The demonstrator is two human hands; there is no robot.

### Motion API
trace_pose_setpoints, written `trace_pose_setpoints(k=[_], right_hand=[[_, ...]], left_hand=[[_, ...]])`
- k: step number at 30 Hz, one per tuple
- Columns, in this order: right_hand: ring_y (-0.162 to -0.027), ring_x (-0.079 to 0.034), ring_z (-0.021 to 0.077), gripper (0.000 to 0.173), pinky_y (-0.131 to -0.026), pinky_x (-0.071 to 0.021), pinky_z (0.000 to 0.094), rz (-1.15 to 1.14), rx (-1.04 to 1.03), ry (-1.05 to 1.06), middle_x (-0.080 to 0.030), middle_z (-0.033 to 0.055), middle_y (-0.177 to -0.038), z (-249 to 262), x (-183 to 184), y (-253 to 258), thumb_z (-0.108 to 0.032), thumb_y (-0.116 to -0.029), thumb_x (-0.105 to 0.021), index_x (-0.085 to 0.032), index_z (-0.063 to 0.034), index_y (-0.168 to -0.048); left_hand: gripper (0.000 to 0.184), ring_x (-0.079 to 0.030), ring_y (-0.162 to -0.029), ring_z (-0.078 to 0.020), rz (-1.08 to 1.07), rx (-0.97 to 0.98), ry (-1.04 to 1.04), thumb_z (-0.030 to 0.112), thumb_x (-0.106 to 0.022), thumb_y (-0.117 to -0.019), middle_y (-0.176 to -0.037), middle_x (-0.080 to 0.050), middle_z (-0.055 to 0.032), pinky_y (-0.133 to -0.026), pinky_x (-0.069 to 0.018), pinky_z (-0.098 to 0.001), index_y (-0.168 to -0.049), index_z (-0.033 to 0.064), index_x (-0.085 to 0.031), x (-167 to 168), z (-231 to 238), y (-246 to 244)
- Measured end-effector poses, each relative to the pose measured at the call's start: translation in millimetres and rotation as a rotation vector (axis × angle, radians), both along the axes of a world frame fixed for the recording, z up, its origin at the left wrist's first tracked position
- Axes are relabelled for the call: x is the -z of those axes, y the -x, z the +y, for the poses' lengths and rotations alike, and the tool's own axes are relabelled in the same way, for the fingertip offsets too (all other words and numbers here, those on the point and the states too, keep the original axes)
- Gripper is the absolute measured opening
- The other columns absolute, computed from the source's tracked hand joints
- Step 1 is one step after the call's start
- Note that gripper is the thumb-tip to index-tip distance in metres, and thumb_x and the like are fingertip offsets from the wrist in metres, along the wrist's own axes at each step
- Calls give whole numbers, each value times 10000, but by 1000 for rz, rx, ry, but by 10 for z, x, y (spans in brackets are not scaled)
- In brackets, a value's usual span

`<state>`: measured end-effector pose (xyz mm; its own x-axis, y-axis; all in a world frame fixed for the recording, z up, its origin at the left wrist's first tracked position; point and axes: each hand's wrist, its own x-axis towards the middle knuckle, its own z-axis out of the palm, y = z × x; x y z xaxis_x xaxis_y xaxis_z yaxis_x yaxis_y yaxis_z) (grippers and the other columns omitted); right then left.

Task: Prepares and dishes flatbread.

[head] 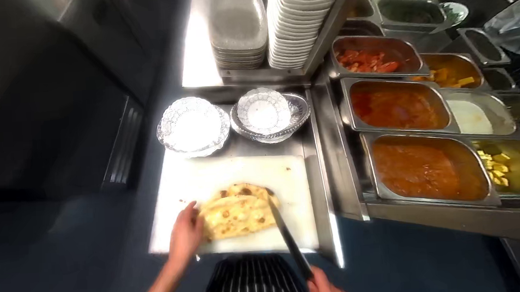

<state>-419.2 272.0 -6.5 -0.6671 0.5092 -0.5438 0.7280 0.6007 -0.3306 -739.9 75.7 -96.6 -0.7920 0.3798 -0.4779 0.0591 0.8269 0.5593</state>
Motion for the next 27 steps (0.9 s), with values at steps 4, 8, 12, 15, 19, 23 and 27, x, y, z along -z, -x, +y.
trace_pose_setpoints(k=[4,8,12,15,19,23,27], right_hand=[[-737,-735,336,359,-634,-602,509,33,-212,-75,-739,151,-947,-250,257,623,-205,-1046,-487,-597,-64,-1357],[-821,-737,333,441,-693,-600,496,-95,-364,-69,-726,145,-981,-255,687,1204,-148,-1025,-461,-493,-103,-1462],[-948,-734,366,450,-793,-592,527,-356,-395,-4,-719,167,-1022,-310,406,1802,-144,-1042,-420,-389,-113,-1490],[-989,-723,383,486,-818,-586,547,-422,-388,34,-713,183,-1058,-342,274,1998,-143,-1055,-415,-339,-116,-1534],[-922,-733,374,481,-775,-588,549,-342,-358,-5,-723,164,-988,-315,570,2060,-135,-1026,-476,-383,-156,-1497],[-1056,-699,398,548,-866,-568,579,-330,-420,62,-692,203,-1138,-237,415,2411,-118,-1008,-495,-341,-120,-1534],[-978,-697,343,406,-859,-557,538,-201,-285,208,-683,173,-1059,239,133,2143,-341,-1091,-436,-467,-115,-1427]], left_hand=[[490,-664,-1096,-318,-60,-375,-37,179,-645,-974,-1226,-661,-208,-982,-540,-497,-1426,18,-546,23,-179,-696],[514,-658,-1103,-324,-69,-434,-76,254,-628,-994,-1256,-641,-210,-982,-537,-507,-1449,37,-528,45,-110,-895],[561,-627,-1237,-337,-176,-299,-37,382,-509,-1065,-1371,-612,-214,-1083,-483,-523,-1508,40,-470,-74,-112,-771],[519,-635,-1234,-351,-218,-259,-2,386,-361,-1112,-1320,-658,-201,-1070,-474,-563,-1505,73,-491,-144,-146,-588],[526,-630,-1237,-347,-261,-284,-16,453,-343,-1109,-1300,-671,-182,-1065,-465,-584,-1445,112,-559,-96,-86,-283],[606,-652,-1184,-366,-308,-229,-6,604,-409,-1049,-1250,-689,-177,-1012,-486,-620,-1421,151,-567,-56,-22,-136],[607,-666,-1131,-367,-355,-316,-77,549,-308,-1092,-1211,-693,-197,-994,-496,-627,-1368,111,-625,11,-218,-94]])
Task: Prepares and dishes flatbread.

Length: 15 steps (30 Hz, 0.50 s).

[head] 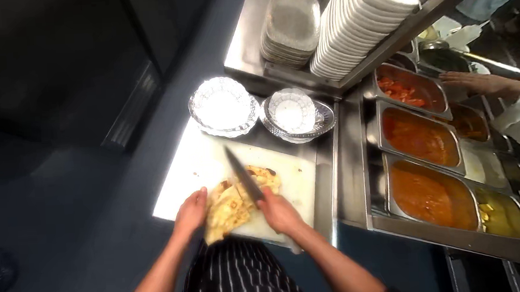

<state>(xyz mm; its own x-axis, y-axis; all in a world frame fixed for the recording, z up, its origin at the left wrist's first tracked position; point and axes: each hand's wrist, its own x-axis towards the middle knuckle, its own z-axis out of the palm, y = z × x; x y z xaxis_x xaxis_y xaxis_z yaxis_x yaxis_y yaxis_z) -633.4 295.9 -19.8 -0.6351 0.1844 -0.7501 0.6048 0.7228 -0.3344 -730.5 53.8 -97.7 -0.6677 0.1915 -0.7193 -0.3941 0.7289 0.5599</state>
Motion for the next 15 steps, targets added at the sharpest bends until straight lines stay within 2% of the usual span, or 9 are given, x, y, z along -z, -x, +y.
trace_pose_setpoints(k=[1,3,4,5,8,10,11,13,15], right_hand=[[-905,-700,313,401,-825,-563,514,80,109,4,-686,150,-982,137,42,-252,-350,-1089,-434,-496,-96,-1393],[-699,-685,251,398,-671,-587,465,159,349,-14,-663,114,-837,359,247,-745,-339,-1090,-430,-510,-56,-1358],[-634,-673,241,391,-613,-590,451,130,439,-47,-647,112,-798,431,364,-916,-344,-1101,-411,-506,-50,-1339],[-638,-679,253,388,-613,-592,451,86,485,-106,-649,126,-802,488,468,-1012,-350,-1110,-393,-516,-42,-1311],[-1016,-702,352,415,-889,-552,528,44,466,-358,-701,207,-1082,566,589,-927,-354,-1102,-421,-586,-26,-1296],[-1271,-584,400,460,-1049,-489,550,194,389,-459,-592,245,-1364,520,585,-731,-290,-1049,-533,-550,5,-1402],[-1347,-515,432,488,-1091,-445,578,303,305,-465,-531,271,-1444,496,574,-591,-243,-1013,-582,-543,27,-1418],[-1438,-423,411,536,-1170,-357,588,412,107,-308,-471,236,-1529,465,528,-224,-244,-973,-661,-546,-16,-1444],[-1511,-322,374,789,-1206,-264,640,361,-101,-129,-375,161,-1621,428,534,214,-344,-888,-791,-432,-129,-1557]], left_hand=[[591,-701,-1036,-338,15,-50,-14,523,-296,-1102,-1138,-716,-176,-938,-540,-593,-1342,106,-639,-1,-50,-11],[508,-744,-894,-276,106,-142,-43,437,-324,-1120,-1039,-750,-131,-838,-600,-526,-1269,92,-665,-12,-155,-104],[458,-744,-872,-257,159,-169,-48,391,-358,-1122,-1030,-750,-121,-818,-608,-503,-1260,82,-666,-23,-210,-169],[410,-736,-877,-250,222,-172,-51,349,-402,-1115,-1038,-744,-118,-819,-604,-496,-1272,72,-660,-27,-247,-224],[414,-715,-1013,-264,360,-106,-61,348,-557,-1054,-1142,-723,-135,-920,-572,-519,-1339,56,-623,4,-183,-310],[579,-667,-1153,-292,318,-5,-43,428,-642,-991,-1289,-666,-149,-1006,-536,-527,-1438,73,-543,27,-88,-282],[680,-645,-1187,-312,278,51,-19,465,-698,-946,-1333,-640,-158,-1027,-519,-536,-1479,88,-505,4,-20,-228],[861,-632,-1199,-351,199,146,26,471,-807,-854,-1381,-606,-177,-1023,-516,-559,-1545,124,-427,-76,120,-128],[979,-620,-1213,-366,150,200,50,461,-859,-810,-1401,-588,-182,-1026,-512,-568,-1587,147,-354,-125,193,-60]])
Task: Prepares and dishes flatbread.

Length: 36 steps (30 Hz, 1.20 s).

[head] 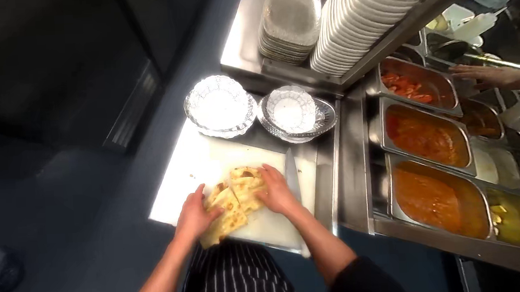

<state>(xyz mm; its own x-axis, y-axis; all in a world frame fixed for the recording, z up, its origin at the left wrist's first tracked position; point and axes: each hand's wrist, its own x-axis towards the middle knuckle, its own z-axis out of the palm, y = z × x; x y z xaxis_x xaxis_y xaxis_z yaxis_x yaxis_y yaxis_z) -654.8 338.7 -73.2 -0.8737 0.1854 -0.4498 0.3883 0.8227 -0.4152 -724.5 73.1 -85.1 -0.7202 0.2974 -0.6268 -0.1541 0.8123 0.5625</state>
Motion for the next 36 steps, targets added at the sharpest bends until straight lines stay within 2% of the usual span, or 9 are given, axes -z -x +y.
trace_pose_setpoints(k=[3,6,9,15,20,23,25,30,36], right_hand=[[-1376,-446,439,1077,-1090,-310,758,-115,-179,-60,-490,198,-1480,-83,65,440,-341,-712,-927,-347,-191,-1606],[-1191,-585,396,650,-938,-520,600,-109,-221,-8,-609,195,-1262,89,-6,574,-225,-753,-882,-624,-104,-1338],[-1061,-653,333,509,-897,-549,553,-36,-369,115,-661,150,-1147,264,-322,608,-90,-754,-850,-677,-111,-1232],[-1003,-697,340,540,-843,-546,617,-207,-887,69,-739,107,-1060,-370,-978,915,-117,-799,-834,-680,-237,-1302],[-1115,-655,369,449,-894,-491,676,-163,-1105,8,-707,117,-1181,-1334,-533,1071,-90,-866,-755,-681,-213,-1291],[-1316,-555,321,285,-1142,-305,722,240,-863,16,-665,54,-1326,-1298,-96,842,-147,-858,-786,-749,-176,-1139],[-1328,-550,304,455,-1160,-371,604,301,-511,16,-625,95,-1377,-1036,-95,550,-174,-861,-793,-682,-119,-1298],[-1164,-650,296,647,-981,-544,491,-304,421,434,-637,172,-1324,-638,31,-206,-324,-950,-702,-469,-51,-1489],[-999,-690,250,419,-893,-574,459,-295,573,703,-706,153,-1110,-632,167,-310,-160,-856,-784,-677,-27,-1238]], left_hand=[[865,-644,-1191,-342,-20,-53,-19,407,-792,-897,-1377,-617,-164,-1024,-519,-560,-1593,154,-344,-14,-100,18],[549,-681,-1142,-316,0,-149,-74,335,-579,-1053,-1311,-668,-161,-1010,-527,-551,-1540,125,-437,-25,-265,-17],[435,-710,-1037,-294,-23,-267,-141,323,-452,-1104,-1197,-709,-155,-936,-561,-527,-1478,113,-525,63,-435,-75],[436,-727,-1029,-236,-176,-444,-305,365,-389,-1122,-1163,-732,-114,-909,-592,-454,-1434,112,-558,64,-467,15],[675,-708,-944,-218,-266,-417,-464,547,-153,-1099,-1082,-735,-117,-852,-575,-447,-1431,128,-565,-24,-424,150],[627,-686,-1053,-200,-294,-349,-469,568,-222,-1090,-1179,-712,-83,-930,-560,-454,-1397,160,-586,-36,-425,208],[533,-672,-1110,-259,-312,-228,-378,485,-520,-1053,-1264,-673,-142,-970,-544,-501,-1472,156,-514,-38,-395,238],[700,-663,-1154,-315,-195,-45,-91,406,-845,-798,-1258,-673,-160,-1009,-524,-572,-1395,159,-574,44,-198,91],[717,-716,-1018,-294,-296,-263,-203,307,-883,-749,-1169,-704,-154,-899,-597,-522,-1364,112,-569,27,-112,-171]])
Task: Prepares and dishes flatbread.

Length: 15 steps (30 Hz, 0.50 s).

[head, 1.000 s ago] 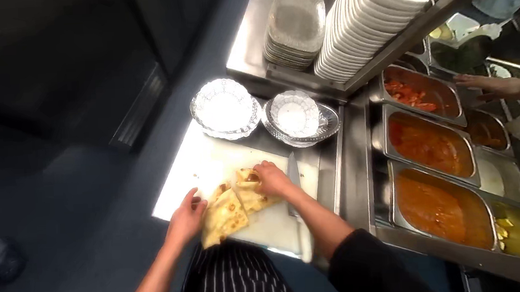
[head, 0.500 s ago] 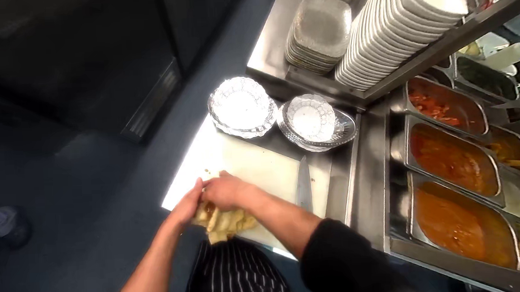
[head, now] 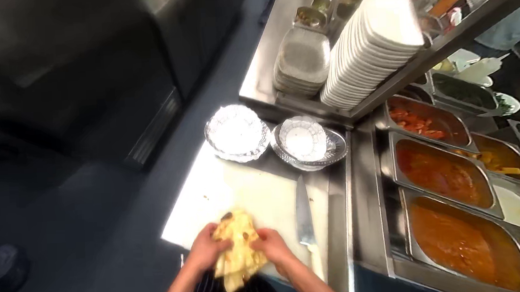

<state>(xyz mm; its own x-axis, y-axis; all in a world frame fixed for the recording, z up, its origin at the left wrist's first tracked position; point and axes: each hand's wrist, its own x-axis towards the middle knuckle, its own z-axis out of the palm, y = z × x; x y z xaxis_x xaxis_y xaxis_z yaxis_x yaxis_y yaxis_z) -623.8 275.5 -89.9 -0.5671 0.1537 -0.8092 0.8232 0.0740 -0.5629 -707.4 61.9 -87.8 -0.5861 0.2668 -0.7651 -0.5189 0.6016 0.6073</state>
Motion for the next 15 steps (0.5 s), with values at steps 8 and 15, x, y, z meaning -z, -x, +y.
trace_pose_setpoints(k=[8,15], right_hand=[[-979,-725,221,448,-877,-607,439,232,83,51,-732,123,-1099,205,-446,241,-176,-900,-750,-597,-48,-1301],[-953,-703,229,421,-874,-586,428,330,-39,-197,-705,154,-1097,867,-1359,2166,-192,-926,-747,-620,-29,-1292]], left_hand=[[803,-722,-1036,-268,61,-123,-352,171,-886,-730,-1209,-699,-140,-881,-627,-478,-1421,86,-486,-335,93,206],[592,-717,-1025,-263,305,-65,-386,273,-684,-964,-1203,-688,-172,-894,-605,-467,-1484,103,-456,-937,854,1967]])
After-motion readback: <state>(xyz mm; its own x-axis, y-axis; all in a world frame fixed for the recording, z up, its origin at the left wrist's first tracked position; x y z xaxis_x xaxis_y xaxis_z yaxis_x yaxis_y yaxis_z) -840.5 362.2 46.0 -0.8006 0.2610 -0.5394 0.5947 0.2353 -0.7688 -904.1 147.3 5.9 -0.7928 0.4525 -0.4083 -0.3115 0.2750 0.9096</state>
